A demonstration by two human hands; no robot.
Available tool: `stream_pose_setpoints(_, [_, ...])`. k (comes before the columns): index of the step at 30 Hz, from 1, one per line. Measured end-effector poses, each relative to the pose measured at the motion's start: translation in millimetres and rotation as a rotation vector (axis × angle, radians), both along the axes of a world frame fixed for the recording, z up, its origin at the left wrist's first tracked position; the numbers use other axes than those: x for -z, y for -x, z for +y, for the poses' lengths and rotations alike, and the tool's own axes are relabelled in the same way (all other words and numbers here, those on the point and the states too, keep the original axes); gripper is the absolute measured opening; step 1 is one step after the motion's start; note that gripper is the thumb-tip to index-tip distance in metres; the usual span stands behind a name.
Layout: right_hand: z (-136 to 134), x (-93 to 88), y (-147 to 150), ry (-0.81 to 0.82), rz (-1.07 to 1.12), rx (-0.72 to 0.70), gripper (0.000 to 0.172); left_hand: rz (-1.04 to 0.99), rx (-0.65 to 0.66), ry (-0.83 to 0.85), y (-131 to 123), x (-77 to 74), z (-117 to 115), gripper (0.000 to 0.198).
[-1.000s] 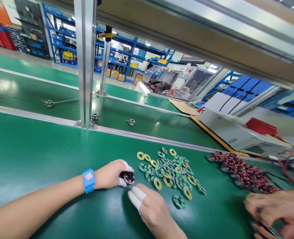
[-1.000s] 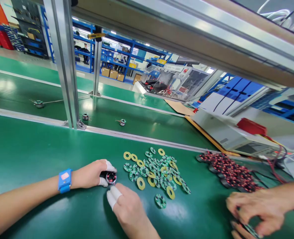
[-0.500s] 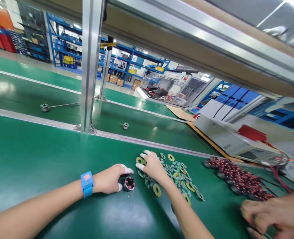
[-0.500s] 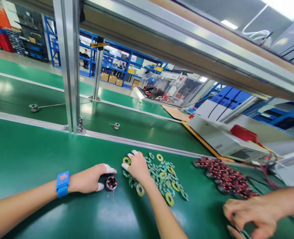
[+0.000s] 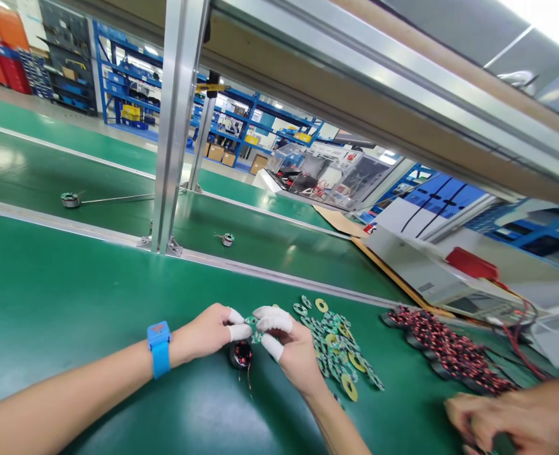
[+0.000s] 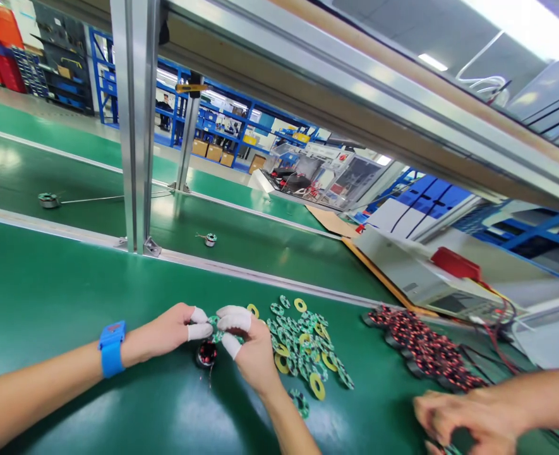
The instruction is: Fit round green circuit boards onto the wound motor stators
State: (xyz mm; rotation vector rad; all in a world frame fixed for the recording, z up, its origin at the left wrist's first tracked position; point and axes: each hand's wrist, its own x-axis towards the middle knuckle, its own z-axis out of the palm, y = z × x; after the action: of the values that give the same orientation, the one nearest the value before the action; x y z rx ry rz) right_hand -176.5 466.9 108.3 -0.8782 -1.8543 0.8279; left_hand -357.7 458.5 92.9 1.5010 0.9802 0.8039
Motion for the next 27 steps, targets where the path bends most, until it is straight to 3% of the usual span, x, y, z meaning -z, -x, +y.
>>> stream_pose_setpoints(2, [-5,-1.7,-2,0.067,0.003,0.029,0.006,0.018,-0.039,-0.024,0,-1.7,-1,0.027])
stream_pose_setpoints(5, [-15,-2.6,-4,0.108,-0.115,0.123,0.027,0.022,-0.064,-0.018,-1,-3.9,-5,0.027])
stream_pose_setpoints(7, [-22,-1.2,-3,0.050,-0.244,0.161,0.037,0.016,-0.062,0.004,-4,-5.4,-9,0.025])
stream_pose_setpoints(13, [-32,10.9,-7,-0.260,-0.443,0.238,0.034,0.095,-0.081,-0.008,-12,-9.9,-18,0.022])
stream_pose_setpoints(16, [-30,14.8,-15,-0.297,-0.469,0.254,0.033,0.201,-0.061,-0.080,-12,-9.5,-20,0.025])
stream_pose_setpoints(21, [-19,15.3,-29,0.055,-0.341,0.271,0.029,0.694,-0.106,-0.538,-11,-2.0,-23,0.048])
stream_pose_setpoints(24, [-14,15.5,-31,0.240,-0.297,0.255,0.027,0.807,-0.071,-0.608,-12,3.5,-24,0.049])
stream_pose_setpoints(27, [-12,17.5,-29,0.297,-0.290,0.235,0.028,0.784,-0.049,-0.579,-15,4.6,-29,0.048])
